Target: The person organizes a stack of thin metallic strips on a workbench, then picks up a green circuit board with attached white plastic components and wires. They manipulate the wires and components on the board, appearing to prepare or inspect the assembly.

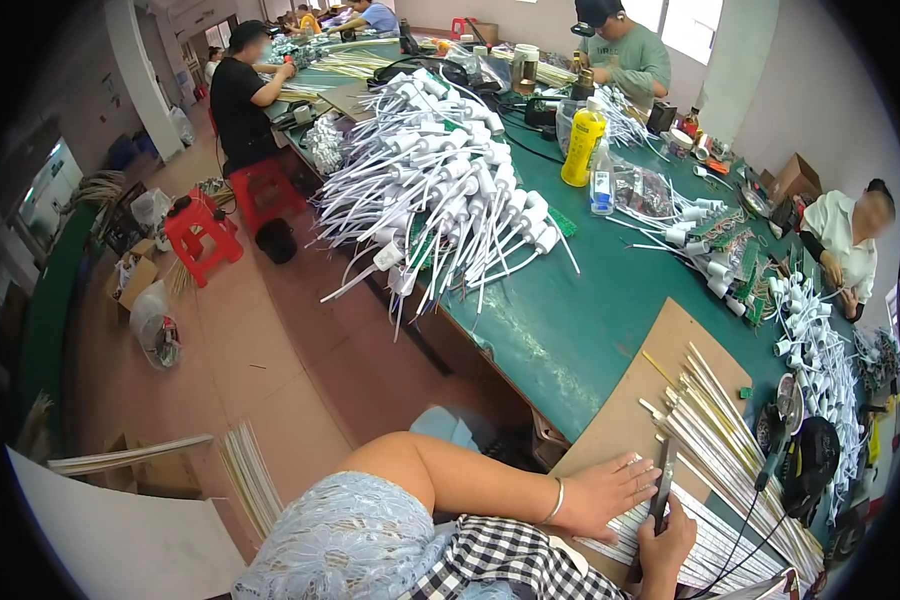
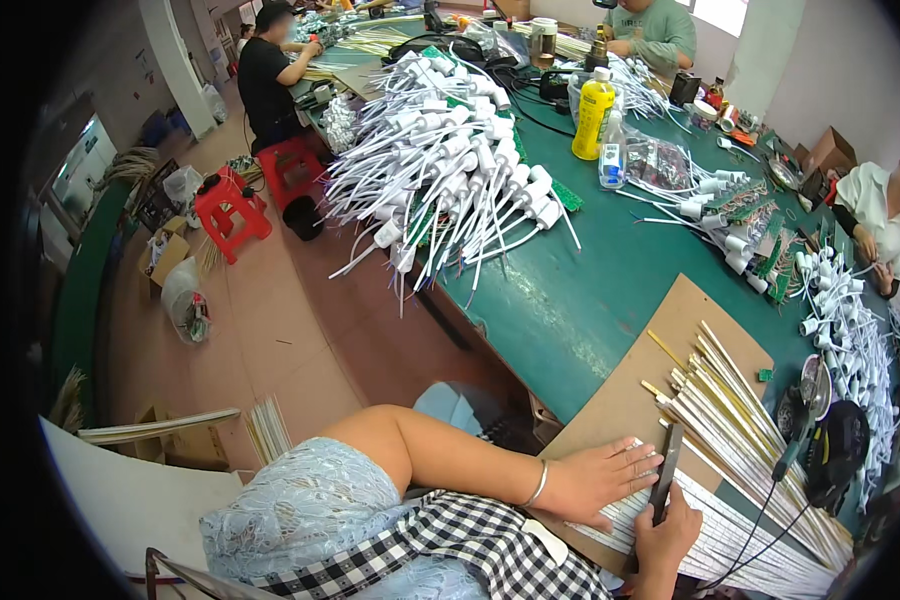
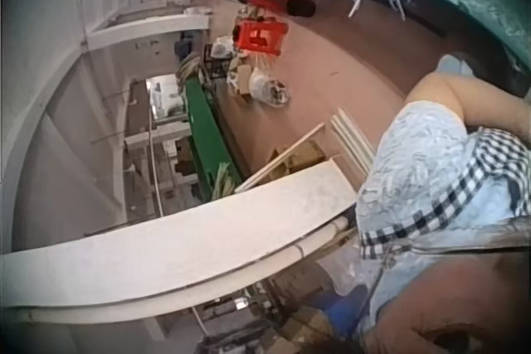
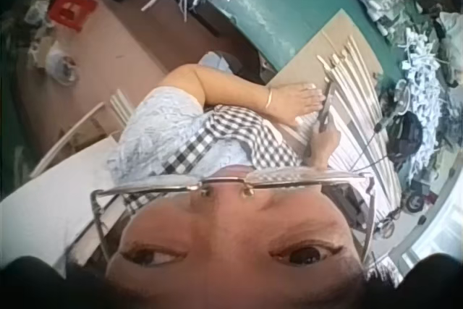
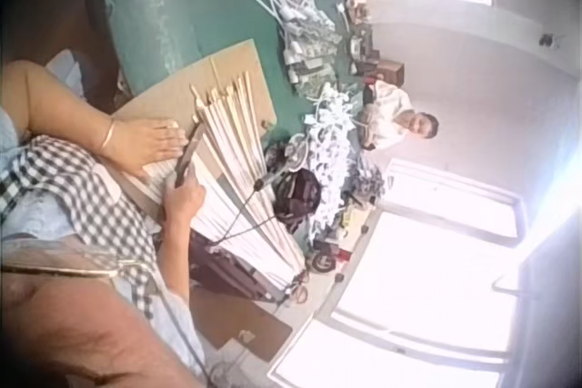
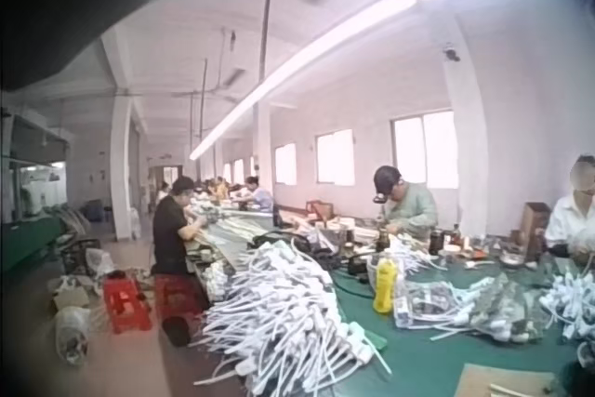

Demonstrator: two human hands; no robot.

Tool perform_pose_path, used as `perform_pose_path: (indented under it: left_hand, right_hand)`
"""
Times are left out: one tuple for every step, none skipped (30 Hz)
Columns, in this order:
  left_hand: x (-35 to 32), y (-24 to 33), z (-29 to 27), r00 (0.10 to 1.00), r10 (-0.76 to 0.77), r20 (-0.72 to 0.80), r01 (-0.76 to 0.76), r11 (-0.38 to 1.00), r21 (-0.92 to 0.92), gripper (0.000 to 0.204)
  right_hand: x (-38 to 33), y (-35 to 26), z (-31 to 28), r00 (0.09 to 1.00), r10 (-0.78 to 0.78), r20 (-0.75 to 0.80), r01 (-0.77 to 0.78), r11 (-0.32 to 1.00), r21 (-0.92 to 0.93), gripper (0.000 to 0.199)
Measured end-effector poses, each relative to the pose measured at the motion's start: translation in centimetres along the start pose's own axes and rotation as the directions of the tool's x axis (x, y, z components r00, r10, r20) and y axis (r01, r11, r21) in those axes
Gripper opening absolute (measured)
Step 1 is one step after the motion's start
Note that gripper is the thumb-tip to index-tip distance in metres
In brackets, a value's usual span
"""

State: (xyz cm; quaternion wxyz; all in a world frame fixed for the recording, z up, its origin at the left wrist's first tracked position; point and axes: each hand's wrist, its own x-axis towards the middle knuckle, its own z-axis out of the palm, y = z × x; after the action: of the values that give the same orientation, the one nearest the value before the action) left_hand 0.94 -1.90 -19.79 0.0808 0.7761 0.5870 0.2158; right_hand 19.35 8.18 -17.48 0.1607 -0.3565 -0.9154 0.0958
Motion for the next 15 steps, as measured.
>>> perform_pose_path:
  left_hand:
    - [0.0,0.0,-0.1,1.0,0.001,0.003,-0.001,1.0,-0.003,0.092]
    - [0.1,0.0,-0.3,1.0,0.001,0.01,-0.001,1.0,-0.005,0.091]
    - [0.1,0.0,-0.4,1.0,0.0,0.016,0.0,1.0,-0.007,0.09]
    - [0.1,0.0,-0.9,1.0,0.0,0.028,0.0,1.0,-0.005,0.089]
    - [0.0,0.2,-1.3,1.0,-0.025,0.008,0.025,0.999,-0.042,0.088]
    - [-0.1,0.5,-1.7,0.999,-0.051,-0.012,0.05,0.996,-0.078,0.088]
    - [-0.2,0.9,-1.9,0.997,-0.073,-0.032,0.069,0.991,-0.118,0.087]
    - [-0.1,1.3,-1.5,0.985,-0.122,-0.124,0.107,0.987,-0.124,0.087]
    - [0.0,2.0,-0.6,0.962,-0.169,-0.214,0.142,0.981,-0.134,0.086]
    - [0.0,2.6,0.1,0.931,-0.218,-0.292,0.181,0.972,-0.147,0.085]
    - [0.4,3.1,0.9,0.915,-0.256,-0.312,0.204,0.961,-0.188,0.085]
    - [1.0,3.3,1.8,0.897,-0.293,-0.33,0.224,0.947,-0.231,0.084]
    - [1.1,4.0,2.9,0.88,-0.337,-0.334,0.245,0.926,-0.288,0.084]
    - [0.8,4.9,2.8,0.894,-0.363,-0.263,0.28,0.911,-0.303,0.083]
    - [1.1,5.2,1.8,0.909,-0.371,-0.191,0.301,0.9,-0.317,0.083]
  right_hand:
    - [0.2,-0.3,-0.3,0.997,0.049,0.052,-0.05,0.998,0.025,0.051]
    - [0.5,-0.7,-0.7,0.99,0.095,0.104,-0.101,0.994,0.046,0.051]
    - [0.7,-0.9,-0.9,0.978,0.139,0.158,-0.151,0.986,0.065,0.051]
    - [0.7,-0.9,-0.9,0.979,0.128,0.16,-0.139,0.988,0.06,0.051]
    - [0.7,-0.7,-0.7,0.98,0.116,0.163,-0.126,0.991,0.054,0.051]
    - [0.8,-0.6,-0.6,0.981,0.103,0.165,-0.112,0.992,0.049,0.051]
    - [0.8,-0.7,-0.7,0.978,0.114,0.176,-0.123,0.991,0.044,0.05]
    - [0.8,-0.7,-0.8,0.975,0.126,0.186,-0.135,0.99,0.038,0.05]
    - [0.9,-0.8,-0.9,0.971,0.139,0.196,-0.148,0.989,0.032,0.049]
    - [0.9,-0.6,-0.7,0.972,0.139,0.192,-0.15,0.988,0.044,0.049]
    - [0.9,-0.2,-0.6,0.971,0.137,0.196,-0.149,0.988,0.048,0.048]
    - [0.9,-0.2,-0.5,0.97,0.138,0.201,-0.151,0.987,0.049,0.048]
    - [1.4,-0.8,-0.7,0.947,0.213,0.241,-0.229,0.973,0.041,0.047]
    - [1.8,-1.1,-0.8,0.927,0.245,0.284,-0.271,0.961,0.057,0.047]
    - [1.5,-1.3,-1.2,0.927,0.235,0.292,-0.259,0.965,0.046,0.047]
